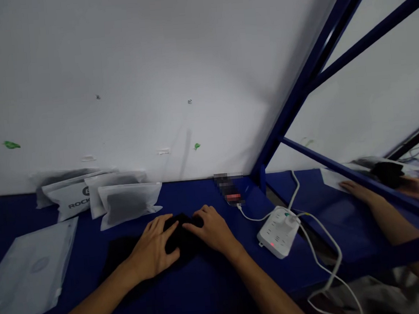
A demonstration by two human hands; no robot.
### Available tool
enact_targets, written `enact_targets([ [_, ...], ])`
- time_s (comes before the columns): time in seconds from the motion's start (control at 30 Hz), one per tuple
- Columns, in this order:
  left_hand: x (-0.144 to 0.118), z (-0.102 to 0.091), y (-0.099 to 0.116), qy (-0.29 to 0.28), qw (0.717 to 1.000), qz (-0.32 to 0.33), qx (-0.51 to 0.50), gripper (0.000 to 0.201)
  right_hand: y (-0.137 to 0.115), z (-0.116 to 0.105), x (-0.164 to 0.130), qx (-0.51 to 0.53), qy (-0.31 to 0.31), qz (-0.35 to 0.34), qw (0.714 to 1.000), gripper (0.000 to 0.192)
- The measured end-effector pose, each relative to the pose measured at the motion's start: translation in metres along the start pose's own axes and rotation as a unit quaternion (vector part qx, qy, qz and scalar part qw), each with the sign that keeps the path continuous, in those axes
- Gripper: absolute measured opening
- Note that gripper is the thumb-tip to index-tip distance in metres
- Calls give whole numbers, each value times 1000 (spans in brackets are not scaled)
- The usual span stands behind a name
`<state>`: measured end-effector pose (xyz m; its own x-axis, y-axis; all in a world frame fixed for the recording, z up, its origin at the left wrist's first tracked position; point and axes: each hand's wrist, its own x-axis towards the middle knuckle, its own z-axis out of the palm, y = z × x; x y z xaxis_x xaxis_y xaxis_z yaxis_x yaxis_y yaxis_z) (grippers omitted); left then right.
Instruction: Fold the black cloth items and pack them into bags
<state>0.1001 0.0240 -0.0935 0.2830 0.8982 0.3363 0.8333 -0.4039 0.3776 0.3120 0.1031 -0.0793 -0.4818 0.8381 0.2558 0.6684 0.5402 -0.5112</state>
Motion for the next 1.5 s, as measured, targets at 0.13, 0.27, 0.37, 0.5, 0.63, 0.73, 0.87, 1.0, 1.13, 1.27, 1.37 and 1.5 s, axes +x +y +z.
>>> enact_targets([
  [0.13,0,7,-3,14,1000,-25,6,64,-13,6,-7,-18,-19,-45,999,46],
  [0.27,1,7,-3,12,999,-48,-19,71,-20,17,-10,47,-32,-43,997,57],
  [0.37,4,-4,-11,-2,994,-66,-83,61,-17,23,-7,103,-5,-33,994,58],
  [0.5,11,-26,-32,-48,956,-126,-261,49,-7,23,-3,97,67,-22,993,60],
  [0.63,16,-34,-47,-84,901,-173,-389,50,-12,19,-9,36,95,-177,979,58],
  [0.73,18,-38,-49,-103,872,-193,-438,42,-27,18,-16,-22,8,-309,951,52],
  [0.87,18,-48,-46,-133,891,-151,-407,41,-42,12,-20,-9,-73,-339,938,38],
  [1.0,16,-58,-39,-150,921,-100,-345,67,-45,2,-14,69,-101,-294,948,24],
  [1.13,14,-62,-34,-159,954,-56,-246,86,-41,5,-8,123,-109,-244,956,25],
  [1.27,17,-60,-35,-174,963,-16,-204,52,-30,13,-6,59,-36,-176,982,29],
  [1.37,18,-54,-40,-154,963,-37,-217,40,-21,14,-4,-9,3,-127,992,57],
  [1.5,17,-48,-49,-130,963,-59,-228,30,-15,13,-2,-12,-49,-122,991,53],
])
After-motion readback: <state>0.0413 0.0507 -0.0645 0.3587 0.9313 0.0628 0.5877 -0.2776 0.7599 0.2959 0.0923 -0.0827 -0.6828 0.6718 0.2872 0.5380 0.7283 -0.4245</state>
